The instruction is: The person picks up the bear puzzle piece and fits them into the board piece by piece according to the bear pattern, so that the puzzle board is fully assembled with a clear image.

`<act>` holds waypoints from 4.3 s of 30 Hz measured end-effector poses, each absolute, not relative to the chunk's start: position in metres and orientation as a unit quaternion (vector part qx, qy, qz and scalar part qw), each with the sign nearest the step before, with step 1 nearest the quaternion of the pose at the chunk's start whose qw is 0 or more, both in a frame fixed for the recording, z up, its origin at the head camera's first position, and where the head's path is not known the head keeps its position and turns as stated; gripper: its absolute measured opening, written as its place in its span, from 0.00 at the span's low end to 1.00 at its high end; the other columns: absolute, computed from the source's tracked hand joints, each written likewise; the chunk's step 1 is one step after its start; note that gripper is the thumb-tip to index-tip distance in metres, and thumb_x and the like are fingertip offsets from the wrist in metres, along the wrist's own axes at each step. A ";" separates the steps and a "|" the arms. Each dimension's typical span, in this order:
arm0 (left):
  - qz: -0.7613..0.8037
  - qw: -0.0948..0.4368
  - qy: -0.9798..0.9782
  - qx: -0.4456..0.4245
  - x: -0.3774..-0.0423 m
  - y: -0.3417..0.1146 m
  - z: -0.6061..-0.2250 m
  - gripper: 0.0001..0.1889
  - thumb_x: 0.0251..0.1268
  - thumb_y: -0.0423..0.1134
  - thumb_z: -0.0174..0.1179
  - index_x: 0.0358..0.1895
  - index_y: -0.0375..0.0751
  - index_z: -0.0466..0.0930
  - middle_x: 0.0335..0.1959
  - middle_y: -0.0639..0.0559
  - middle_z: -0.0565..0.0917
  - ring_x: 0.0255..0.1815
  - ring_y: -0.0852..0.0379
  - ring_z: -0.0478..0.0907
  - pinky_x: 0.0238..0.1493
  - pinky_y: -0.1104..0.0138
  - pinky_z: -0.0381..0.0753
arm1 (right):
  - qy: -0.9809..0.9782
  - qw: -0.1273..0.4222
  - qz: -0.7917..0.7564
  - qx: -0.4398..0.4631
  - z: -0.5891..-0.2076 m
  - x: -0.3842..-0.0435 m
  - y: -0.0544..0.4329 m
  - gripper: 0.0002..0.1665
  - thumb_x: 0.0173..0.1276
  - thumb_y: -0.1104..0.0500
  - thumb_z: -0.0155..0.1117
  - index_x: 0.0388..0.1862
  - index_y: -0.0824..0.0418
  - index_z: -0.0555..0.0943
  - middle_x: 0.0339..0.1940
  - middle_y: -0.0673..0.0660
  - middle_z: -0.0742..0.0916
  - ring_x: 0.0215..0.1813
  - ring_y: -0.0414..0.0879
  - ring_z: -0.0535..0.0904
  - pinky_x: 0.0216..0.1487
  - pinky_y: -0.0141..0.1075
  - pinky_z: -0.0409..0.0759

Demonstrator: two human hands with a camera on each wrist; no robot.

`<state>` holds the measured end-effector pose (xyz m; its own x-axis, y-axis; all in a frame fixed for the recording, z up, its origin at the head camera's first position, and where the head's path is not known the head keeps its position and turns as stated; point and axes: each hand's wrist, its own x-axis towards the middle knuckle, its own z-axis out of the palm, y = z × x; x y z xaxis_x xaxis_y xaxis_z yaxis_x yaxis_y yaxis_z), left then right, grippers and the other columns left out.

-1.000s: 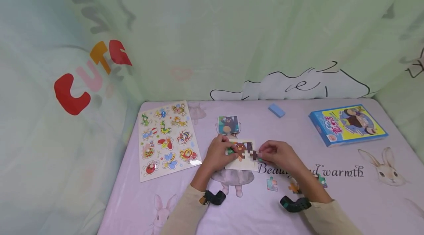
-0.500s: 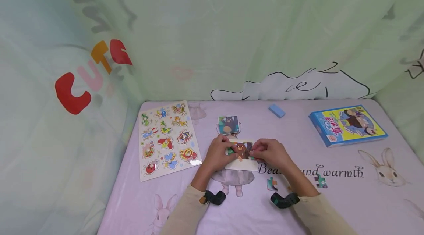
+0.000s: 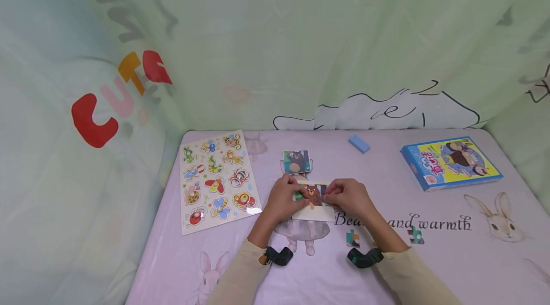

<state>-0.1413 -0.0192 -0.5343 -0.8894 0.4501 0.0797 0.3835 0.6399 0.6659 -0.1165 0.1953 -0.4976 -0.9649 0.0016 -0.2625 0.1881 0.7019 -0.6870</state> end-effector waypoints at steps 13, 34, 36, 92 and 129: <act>0.350 0.059 0.910 0.215 -0.141 -0.017 -0.533 0.06 0.60 0.45 0.72 0.37 0.51 0.90 0.44 0.52 0.73 0.45 0.57 0.68 0.49 0.67 0.68 | 0.907 0.156 -0.389 0.043 -0.496 -0.120 0.205 0.07 0.68 0.57 0.70 0.42 0.59 0.84 0.29 0.53 0.84 0.31 0.46 0.77 0.31 0.35 0.76; 0.358 0.041 0.927 0.103 -0.133 0.008 -0.524 0.16 0.54 0.51 0.76 0.19 0.49 0.82 0.39 0.53 0.71 0.42 0.56 0.66 0.39 0.67 0.64 | 0.904 0.176 -0.390 0.018 -0.494 -0.124 0.211 0.08 0.64 0.59 0.73 0.38 0.59 0.82 0.27 0.53 0.80 0.32 0.47 0.74 0.32 0.36 0.72; 0.357 0.040 0.928 0.103 -0.133 0.008 -0.525 0.16 0.54 0.51 0.76 0.19 0.49 0.82 0.39 0.52 0.71 0.42 0.56 0.66 0.39 0.67 0.64 | 0.905 0.174 -0.388 0.017 -0.494 -0.124 0.211 0.08 0.64 0.59 0.73 0.38 0.59 0.82 0.27 0.53 0.80 0.32 0.47 0.74 0.32 0.36 0.72; 0.414 0.130 0.875 0.213 -0.156 -0.041 -0.524 0.11 0.54 0.36 0.76 0.42 0.47 0.89 0.39 0.52 0.74 0.29 0.64 0.68 0.36 0.71 0.70 | 0.921 0.169 -0.350 -0.001 -0.490 -0.116 0.207 0.11 0.63 0.60 0.73 0.43 0.59 0.81 0.31 0.54 0.79 0.33 0.48 0.72 0.34 0.39 0.70; 0.420 0.126 0.874 0.210 -0.156 -0.041 -0.522 0.10 0.54 0.35 0.76 0.40 0.45 0.89 0.39 0.51 0.75 0.29 0.64 0.67 0.36 0.72 0.70 | 0.932 0.205 -0.281 -0.100 -0.484 -0.061 0.247 0.20 0.47 0.51 0.86 0.34 0.49 0.83 0.30 0.46 0.80 0.36 0.43 0.72 0.37 0.31 0.73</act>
<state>-0.1556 -0.0409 -0.5219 -0.8802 0.4727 -0.0432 0.2616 0.5590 0.7868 -0.0610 0.2468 -0.4845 -0.8957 -0.3017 -0.3266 -0.0711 0.8223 -0.5645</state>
